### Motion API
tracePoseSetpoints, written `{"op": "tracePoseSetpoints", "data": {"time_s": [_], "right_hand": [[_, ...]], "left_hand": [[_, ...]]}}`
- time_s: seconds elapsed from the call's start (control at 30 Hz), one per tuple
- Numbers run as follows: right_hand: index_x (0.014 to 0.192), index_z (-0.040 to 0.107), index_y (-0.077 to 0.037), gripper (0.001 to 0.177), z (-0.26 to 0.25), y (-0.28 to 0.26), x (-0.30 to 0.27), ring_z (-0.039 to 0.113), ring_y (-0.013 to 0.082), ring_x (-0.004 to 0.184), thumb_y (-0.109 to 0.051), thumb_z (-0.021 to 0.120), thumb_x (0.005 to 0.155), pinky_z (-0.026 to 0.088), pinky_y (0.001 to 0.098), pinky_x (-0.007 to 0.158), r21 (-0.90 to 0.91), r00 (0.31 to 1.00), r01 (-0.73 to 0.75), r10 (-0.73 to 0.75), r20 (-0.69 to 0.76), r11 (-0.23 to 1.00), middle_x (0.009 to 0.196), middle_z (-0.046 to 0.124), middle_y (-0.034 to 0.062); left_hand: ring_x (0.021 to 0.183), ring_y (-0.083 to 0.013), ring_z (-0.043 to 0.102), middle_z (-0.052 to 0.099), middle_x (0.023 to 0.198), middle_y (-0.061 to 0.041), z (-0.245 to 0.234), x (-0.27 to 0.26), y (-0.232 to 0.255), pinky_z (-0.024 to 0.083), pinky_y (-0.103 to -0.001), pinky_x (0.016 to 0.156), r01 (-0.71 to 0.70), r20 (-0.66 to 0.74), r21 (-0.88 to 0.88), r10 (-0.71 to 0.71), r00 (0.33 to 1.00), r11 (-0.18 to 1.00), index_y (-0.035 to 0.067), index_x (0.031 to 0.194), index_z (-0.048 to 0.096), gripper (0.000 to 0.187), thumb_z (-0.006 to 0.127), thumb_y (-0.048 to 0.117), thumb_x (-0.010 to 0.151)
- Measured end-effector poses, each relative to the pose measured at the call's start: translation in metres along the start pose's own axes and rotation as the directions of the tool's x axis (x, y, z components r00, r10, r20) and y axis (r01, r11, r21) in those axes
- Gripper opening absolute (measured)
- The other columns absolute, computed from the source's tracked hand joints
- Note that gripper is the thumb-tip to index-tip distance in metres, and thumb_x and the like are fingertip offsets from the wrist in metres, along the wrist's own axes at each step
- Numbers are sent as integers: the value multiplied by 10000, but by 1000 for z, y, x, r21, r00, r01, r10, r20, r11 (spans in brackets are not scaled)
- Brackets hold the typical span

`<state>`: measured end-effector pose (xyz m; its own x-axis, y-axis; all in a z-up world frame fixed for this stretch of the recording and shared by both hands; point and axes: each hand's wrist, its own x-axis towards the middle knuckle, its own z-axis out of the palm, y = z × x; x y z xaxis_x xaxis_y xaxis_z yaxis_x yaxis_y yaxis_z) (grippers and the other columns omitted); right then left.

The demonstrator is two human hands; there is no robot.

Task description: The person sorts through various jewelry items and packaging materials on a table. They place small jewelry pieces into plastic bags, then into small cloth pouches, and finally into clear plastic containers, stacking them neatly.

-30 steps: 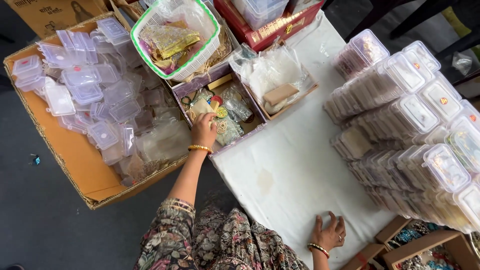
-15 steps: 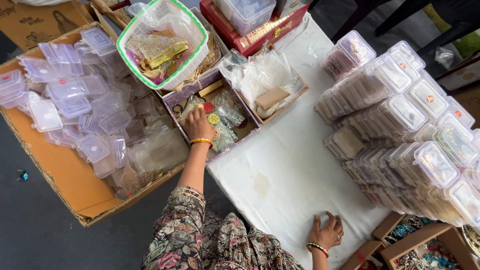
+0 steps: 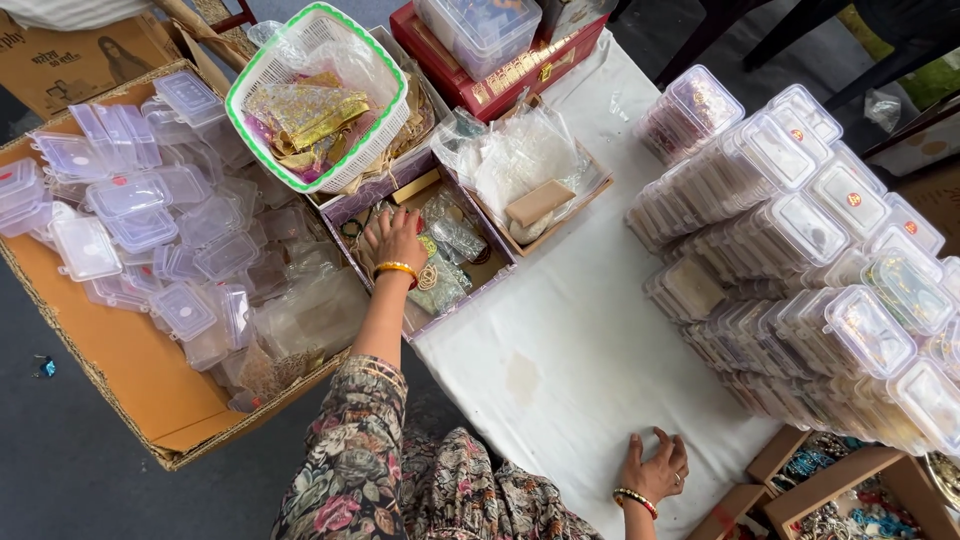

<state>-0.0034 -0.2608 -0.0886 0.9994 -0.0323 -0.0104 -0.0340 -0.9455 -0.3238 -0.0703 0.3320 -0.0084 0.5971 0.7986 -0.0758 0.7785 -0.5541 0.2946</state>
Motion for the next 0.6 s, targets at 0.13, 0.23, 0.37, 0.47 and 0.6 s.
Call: {"op": "tracePoseSetpoints", "data": {"time_s": [0.13, 0.23, 0.37, 0.47, 0.6], "right_hand": [[1355, 617, -252, 526, 3, 3, 2, 260, 324, 1509, -452, 709, 878, 194, 599, 1162, -1, 1000, -3, 3, -11, 1000, 1605, 379, 75], [1355, 620, -253, 531, 4, 3, 2, 268, 325, 1500, -444, 717, 869, 198, 594, 1165, 3, 1000, -20, 20, -13, 1000, 1599, 381, 80], [1345, 625, -259, 518, 7, 3, 4, 268, 318, 1507, -433, 719, 866, 200, 591, 1163, 0, 999, -36, 36, -12, 999, 1597, 384, 72], [1335, 628, -264, 507, 6, 2, 4, 268, 313, 1509, -431, 719, 865, 201, 591, 1163, -3, 999, -50, 50, -13, 999, 1596, 385, 63], [1328, 633, -264, 503, 4, -1, 4, 279, 310, 1503, -432, 720, 862, 210, 584, 1172, 7, 998, -69, 69, -8, 998, 1589, 395, 56]], "left_hand": [[1368, -280, 386, 554, 1369, -40, -27, -5, 17, 202, -605, 1134, -47, -89, -73, 41, 995, 996, 184, 1267, 646, 469, 751, 169, 810], [1156, -241, 576, 685, 1143, -26, -32, 2, 20, 413, -494, 1028, -249, -325, -208, 174, 930, 946, 178, 1169, 709, 257, 687, 142, 915], [849, -213, 631, 688, 896, -49, -91, 17, 30, 523, -380, 808, -471, -718, -271, 150, 680, 840, 132, 1169, 708, 182, 609, 84, 1024], [929, -212, 605, 678, 973, -54, -120, 61, 17, 543, -367, 820, -378, -775, -339, -28, 632, 862, 127, 1166, 691, 168, 589, 106, 1035], [1205, -280, 508, 626, 1277, -78, -135, 113, -16, 496, -448, 944, -162, -564, -383, -92, 821, 909, 128, 1227, 691, 282, 639, 276, 992]]}}
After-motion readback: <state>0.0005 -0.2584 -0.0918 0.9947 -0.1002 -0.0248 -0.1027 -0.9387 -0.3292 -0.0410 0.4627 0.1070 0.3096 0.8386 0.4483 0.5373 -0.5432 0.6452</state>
